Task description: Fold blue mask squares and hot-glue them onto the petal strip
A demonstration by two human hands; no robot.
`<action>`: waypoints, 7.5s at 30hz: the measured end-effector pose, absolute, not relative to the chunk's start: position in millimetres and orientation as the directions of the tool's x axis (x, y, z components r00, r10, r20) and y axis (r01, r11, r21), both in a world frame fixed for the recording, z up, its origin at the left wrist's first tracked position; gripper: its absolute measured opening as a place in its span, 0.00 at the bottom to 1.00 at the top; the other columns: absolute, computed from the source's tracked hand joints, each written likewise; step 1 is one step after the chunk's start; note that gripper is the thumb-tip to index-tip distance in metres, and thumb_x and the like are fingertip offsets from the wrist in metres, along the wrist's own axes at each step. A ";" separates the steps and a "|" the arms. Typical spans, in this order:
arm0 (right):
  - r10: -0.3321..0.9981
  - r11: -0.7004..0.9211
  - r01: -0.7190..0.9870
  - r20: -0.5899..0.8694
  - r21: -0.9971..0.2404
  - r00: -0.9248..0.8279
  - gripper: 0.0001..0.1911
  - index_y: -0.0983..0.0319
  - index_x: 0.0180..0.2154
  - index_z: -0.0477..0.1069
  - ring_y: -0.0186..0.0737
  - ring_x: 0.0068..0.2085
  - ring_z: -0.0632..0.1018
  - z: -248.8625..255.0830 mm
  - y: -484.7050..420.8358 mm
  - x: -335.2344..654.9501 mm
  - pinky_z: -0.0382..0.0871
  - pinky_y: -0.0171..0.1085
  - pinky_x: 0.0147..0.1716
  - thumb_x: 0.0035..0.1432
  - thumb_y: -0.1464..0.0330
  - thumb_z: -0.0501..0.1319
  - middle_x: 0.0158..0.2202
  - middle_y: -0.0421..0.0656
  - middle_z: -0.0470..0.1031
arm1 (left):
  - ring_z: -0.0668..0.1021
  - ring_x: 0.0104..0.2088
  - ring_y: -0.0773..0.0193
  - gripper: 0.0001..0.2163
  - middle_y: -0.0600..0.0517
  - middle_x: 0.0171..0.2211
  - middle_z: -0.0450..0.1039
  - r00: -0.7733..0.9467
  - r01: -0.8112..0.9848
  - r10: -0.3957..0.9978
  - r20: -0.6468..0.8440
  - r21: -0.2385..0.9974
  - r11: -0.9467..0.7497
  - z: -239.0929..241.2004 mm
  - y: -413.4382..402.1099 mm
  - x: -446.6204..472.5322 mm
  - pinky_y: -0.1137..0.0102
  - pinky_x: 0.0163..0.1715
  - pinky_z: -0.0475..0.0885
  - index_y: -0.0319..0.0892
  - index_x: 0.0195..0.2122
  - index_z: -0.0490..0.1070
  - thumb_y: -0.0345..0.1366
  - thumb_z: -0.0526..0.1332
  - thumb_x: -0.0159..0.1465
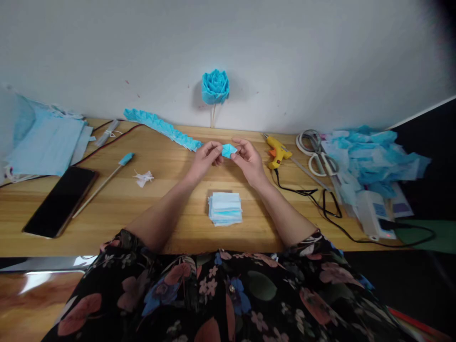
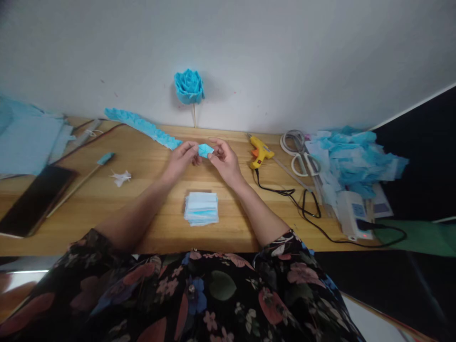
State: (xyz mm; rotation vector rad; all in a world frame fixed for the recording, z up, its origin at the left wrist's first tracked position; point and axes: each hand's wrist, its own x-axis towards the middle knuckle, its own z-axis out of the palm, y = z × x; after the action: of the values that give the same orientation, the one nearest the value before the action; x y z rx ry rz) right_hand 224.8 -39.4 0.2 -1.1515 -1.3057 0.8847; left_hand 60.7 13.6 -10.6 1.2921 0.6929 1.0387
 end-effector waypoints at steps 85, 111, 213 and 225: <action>0.797 0.483 0.698 0.596 -0.529 -0.099 0.16 0.53 0.53 0.74 0.50 0.50 0.76 7.8 -47.0 230.2 0.68 0.53 0.54 0.67 0.66 0.55 0.48 0.47 0.80 | 0.69 0.28 0.67 0.19 0.55 0.22 0.67 0.319 -0.138 0.930 0.184 0.980 -0.147 -8.2 13.5 56.2 0.70 0.34 0.66 0.42 0.23 0.69 0.52 0.66 0.59; 0.979 0.086 0.105 0.104 -0.991 0.176 0.15 0.59 0.28 0.69 0.35 0.29 0.68 9.1 -42.1 221.4 0.65 0.36 0.34 0.54 0.55 0.65 0.25 0.35 0.67 | 0.70 0.28 0.69 0.11 0.56 0.24 0.69 0.314 -0.169 0.935 0.167 0.978 -0.118 -6.8 11.9 59.8 0.71 0.34 0.67 0.42 0.30 0.75 0.45 0.66 0.60; 0.945 0.223 0.077 0.235 -0.972 0.227 0.28 0.57 0.50 0.73 0.39 0.40 0.78 -3.5 -38.6 218.0 0.75 0.37 0.38 0.55 0.47 0.66 0.41 0.42 0.79 | 0.68 0.24 0.70 0.11 0.57 0.20 0.67 0.452 -0.009 0.883 0.128 0.990 -0.139 -9.9 12.7 66.1 0.72 0.29 0.63 0.41 0.22 0.66 0.37 0.64 0.58; 0.950 0.237 0.035 0.239 -0.971 0.199 0.22 0.58 0.47 0.74 0.35 0.35 0.76 -8.6 -33.6 219.5 0.73 0.38 0.40 0.51 0.58 0.70 0.34 0.38 0.78 | 0.63 0.23 0.70 0.13 0.58 0.19 0.62 0.478 0.054 0.870 0.119 0.985 -0.164 -10.3 10.7 66.9 0.71 0.27 0.56 0.41 0.21 0.65 0.39 0.63 0.59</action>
State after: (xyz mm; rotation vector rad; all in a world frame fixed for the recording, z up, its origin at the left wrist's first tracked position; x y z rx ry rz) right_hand 219.5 -33.6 -8.6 -1.1284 -1.1721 0.8803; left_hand 66.9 10.7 -10.3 1.5769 0.8243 0.8879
